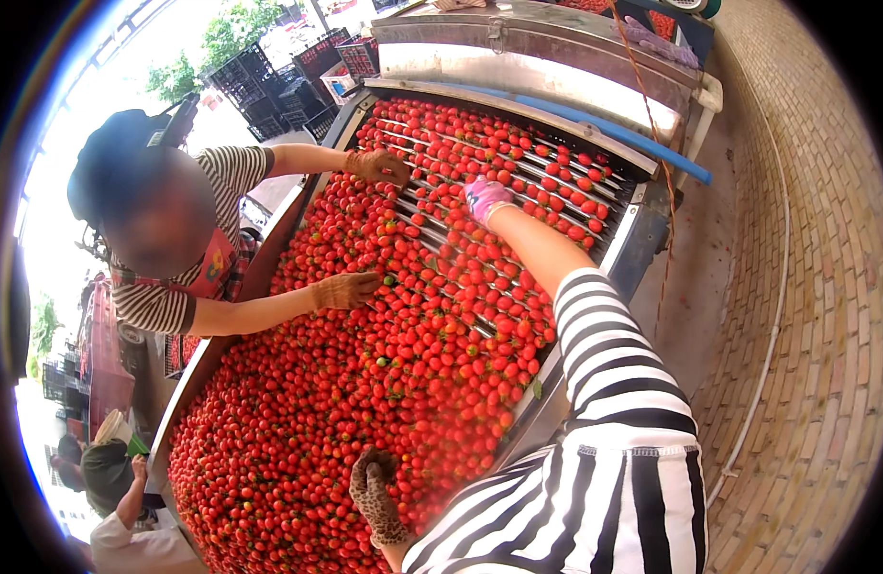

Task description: The person sorts tomatoes on a vibrating conveyor belt by hand, moving them and removing damaged ones alongside other workers.

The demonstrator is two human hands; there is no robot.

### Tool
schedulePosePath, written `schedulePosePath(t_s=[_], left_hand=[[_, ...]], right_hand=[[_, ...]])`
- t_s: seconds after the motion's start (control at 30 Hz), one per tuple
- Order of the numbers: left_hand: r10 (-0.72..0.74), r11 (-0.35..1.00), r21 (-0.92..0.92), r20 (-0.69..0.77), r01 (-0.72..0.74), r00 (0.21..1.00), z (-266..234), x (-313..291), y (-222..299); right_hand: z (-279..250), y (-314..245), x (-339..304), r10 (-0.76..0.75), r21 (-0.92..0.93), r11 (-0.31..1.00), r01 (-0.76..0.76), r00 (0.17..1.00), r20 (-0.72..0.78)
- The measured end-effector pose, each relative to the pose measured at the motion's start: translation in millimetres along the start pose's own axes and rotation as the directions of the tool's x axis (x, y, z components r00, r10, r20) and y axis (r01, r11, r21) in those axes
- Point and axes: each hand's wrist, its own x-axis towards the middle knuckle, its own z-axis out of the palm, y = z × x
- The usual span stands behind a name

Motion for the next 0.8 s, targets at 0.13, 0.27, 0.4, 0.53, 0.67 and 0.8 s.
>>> schedulePosePath(t_s=[0.13,0.27,0.4,0.53,0.67,0.8], left_hand=[[0.017,0.999,-0.049,0.047,-0.014,0.999,11.3,5.2,9.8],[-0.026,0.987,-0.156,0.114,0.044,0.993,28.1,13.3,1.0],[-0.359,0.634,-0.631,0.271,0.447,0.893,91.2,28.7,3.5],[-0.18,0.15,-0.884,0.417,0.444,0.891,83.9,27.8,-35.3],[-0.312,0.029,-0.902,0.401,0.431,0.861,33.8,2.3,-22.6],[-0.245,0.124,-0.948,0.258,0.294,0.935,-18.1,-23.6,-25.4]], right_hand=[[-8.1,-14.3,-4.4,0.129,0.09,0.986,-0.141,0.983,0.128],[-34.9,-33.2,-77.3,-0.219,0.309,0.927,0.213,0.976,-0.013],[-15.1,-90.3,-234.6,-0.616,0.711,0.544,0.445,0.787,-0.021],[-60.0,-128.9,-321.4,-0.815,0.698,0.235,0.677,0.529,-0.238],[-50.1,-43.5,-204.7,-0.601,0.223,0.616,0.756,0.633,-0.488],[-49.5,94.4,-119.5,-0.205,-0.319,0.934,0.161,0.973,-0.108]])
